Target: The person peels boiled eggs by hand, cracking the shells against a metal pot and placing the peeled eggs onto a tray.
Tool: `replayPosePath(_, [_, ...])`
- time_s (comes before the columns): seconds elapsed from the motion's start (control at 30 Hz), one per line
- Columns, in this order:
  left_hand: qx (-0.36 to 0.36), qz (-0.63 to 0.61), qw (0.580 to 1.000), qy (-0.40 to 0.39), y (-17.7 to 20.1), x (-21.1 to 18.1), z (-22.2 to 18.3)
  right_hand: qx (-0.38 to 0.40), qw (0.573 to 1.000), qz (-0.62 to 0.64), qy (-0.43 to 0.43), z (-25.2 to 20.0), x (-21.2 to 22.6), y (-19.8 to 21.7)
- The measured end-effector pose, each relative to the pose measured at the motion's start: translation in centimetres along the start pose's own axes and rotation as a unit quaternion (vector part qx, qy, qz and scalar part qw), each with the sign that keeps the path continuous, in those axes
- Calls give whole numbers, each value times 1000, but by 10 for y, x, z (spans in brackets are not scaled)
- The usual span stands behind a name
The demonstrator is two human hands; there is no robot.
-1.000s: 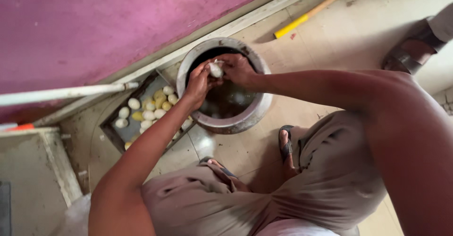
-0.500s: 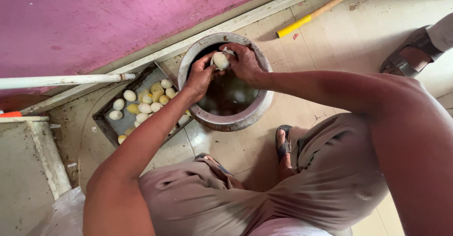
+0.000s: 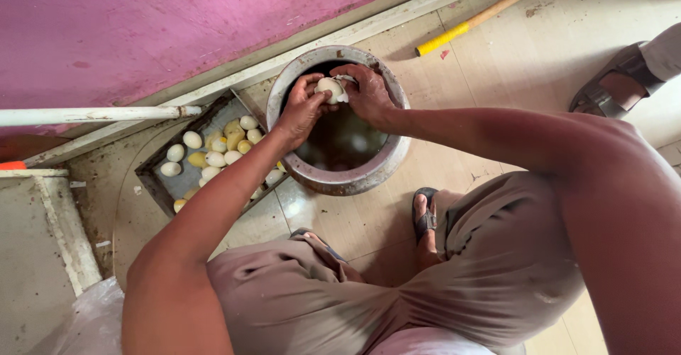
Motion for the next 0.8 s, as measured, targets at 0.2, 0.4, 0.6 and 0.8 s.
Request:
replayPosePath(0.2, [40, 34, 997, -54, 5, 3, -3, 99, 993, 63, -30, -5, 14, -4])
replayPosePath(0.4, [-6, 24, 1000, -7, 3, 0, 0, 20, 999, 22, -24, -6, 17, 8])
replayPosePath(0.6, [-29, -11, 999, -9, 14, 10, 12, 12, 1000, -2, -8, -3, 2, 0])
replayPosePath(0.8, [-62, 269, 959, -70, 27, 26, 19, 147, 964, -129, -179, -2, -46, -31])
Point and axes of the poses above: each hand's wrist, its own z-axis towards the middle knuckle, its own y-axis out of the back of the hand, x = y × z, the point moved 6 cm from there along z, towards the middle knuckle, and after that the axes turned 5 degrees about -z, right-handed, at the moved point
